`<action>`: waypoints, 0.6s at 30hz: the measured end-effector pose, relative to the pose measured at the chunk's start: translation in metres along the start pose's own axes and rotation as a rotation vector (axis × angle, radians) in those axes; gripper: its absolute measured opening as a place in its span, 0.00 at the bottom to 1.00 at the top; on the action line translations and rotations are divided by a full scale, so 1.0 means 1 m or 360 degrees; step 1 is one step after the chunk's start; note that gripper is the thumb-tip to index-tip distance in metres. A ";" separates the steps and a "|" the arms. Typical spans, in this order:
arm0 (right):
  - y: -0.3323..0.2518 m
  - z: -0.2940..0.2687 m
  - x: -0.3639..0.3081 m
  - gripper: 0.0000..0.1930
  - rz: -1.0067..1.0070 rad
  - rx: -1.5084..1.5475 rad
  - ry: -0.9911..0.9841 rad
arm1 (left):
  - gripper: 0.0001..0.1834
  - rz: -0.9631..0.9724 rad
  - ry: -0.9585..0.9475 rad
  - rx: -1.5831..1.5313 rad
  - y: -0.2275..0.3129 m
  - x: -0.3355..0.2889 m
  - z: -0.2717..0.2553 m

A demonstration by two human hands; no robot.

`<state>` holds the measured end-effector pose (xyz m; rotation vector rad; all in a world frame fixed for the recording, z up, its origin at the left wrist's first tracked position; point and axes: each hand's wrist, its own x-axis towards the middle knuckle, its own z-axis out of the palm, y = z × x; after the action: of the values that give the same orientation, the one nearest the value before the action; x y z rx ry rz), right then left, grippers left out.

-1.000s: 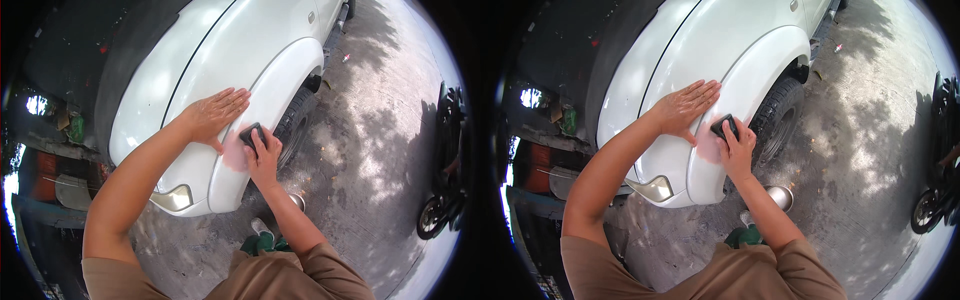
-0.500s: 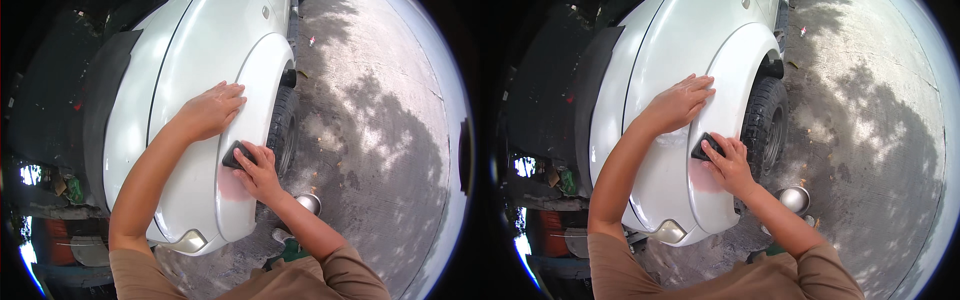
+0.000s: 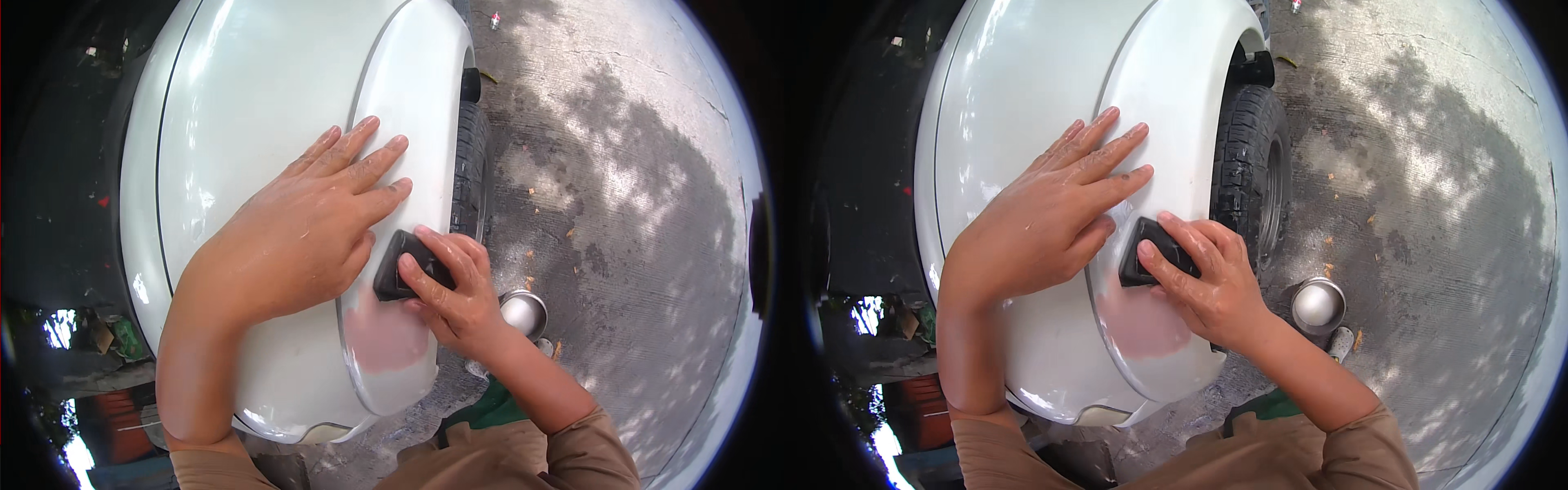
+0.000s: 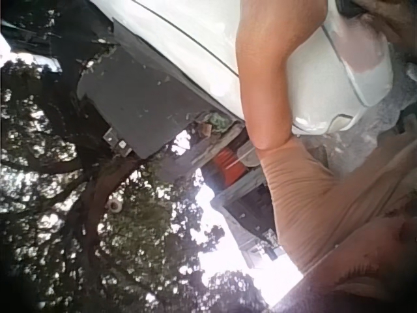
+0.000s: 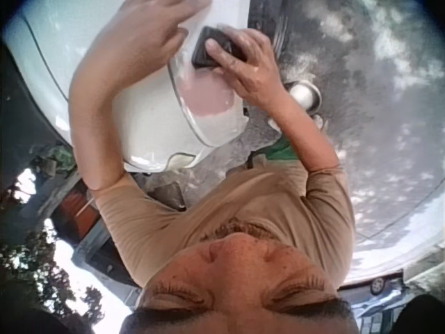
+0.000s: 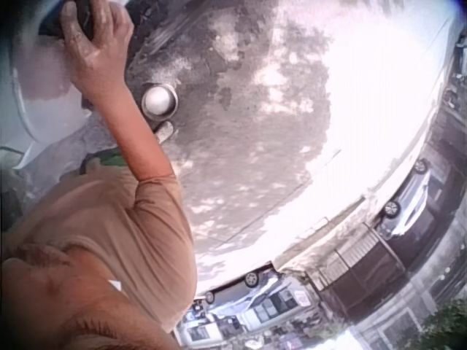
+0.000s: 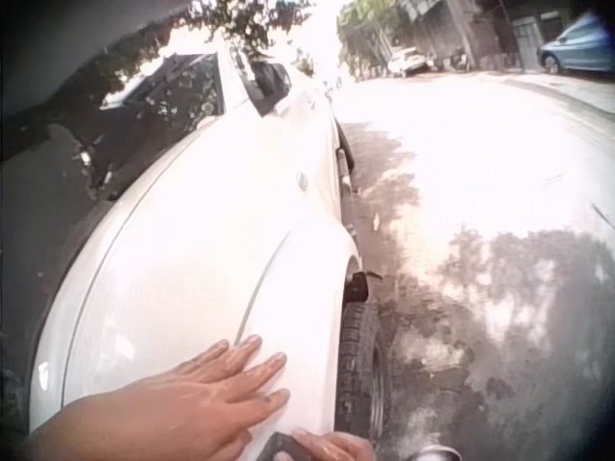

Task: Using a sanding block and water to wet-sand a patch of body filler on a car fender.

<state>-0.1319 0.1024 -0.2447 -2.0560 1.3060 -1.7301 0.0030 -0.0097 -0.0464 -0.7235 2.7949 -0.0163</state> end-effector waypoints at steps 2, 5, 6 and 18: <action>-0.001 -0.006 -0.035 0.35 0.0045 0.0102 -0.0035 | 0.28 0.0010 -0.0009 0.0026 0.000 -0.001 -0.002; 0.009 -0.007 -0.020 0.34 -0.0031 0.0010 -0.0054 | 0.31 0.0003 -0.0039 -0.0050 0.004 0.001 -0.001; 0.010 -0.006 -0.003 0.35 -0.0069 -0.0047 -0.0023 | 0.31 0.0016 -0.0049 -0.0062 0.006 0.001 0.001; 0.014 0.000 -0.002 0.35 0.0017 -0.0068 0.0089 | 0.34 0.0064 -0.0084 -0.0016 0.005 -0.002 0.004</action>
<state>-0.1392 0.0957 -0.2544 -2.0332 1.3788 -1.7825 0.0031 -0.0038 -0.0504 -0.6606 2.7602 0.0243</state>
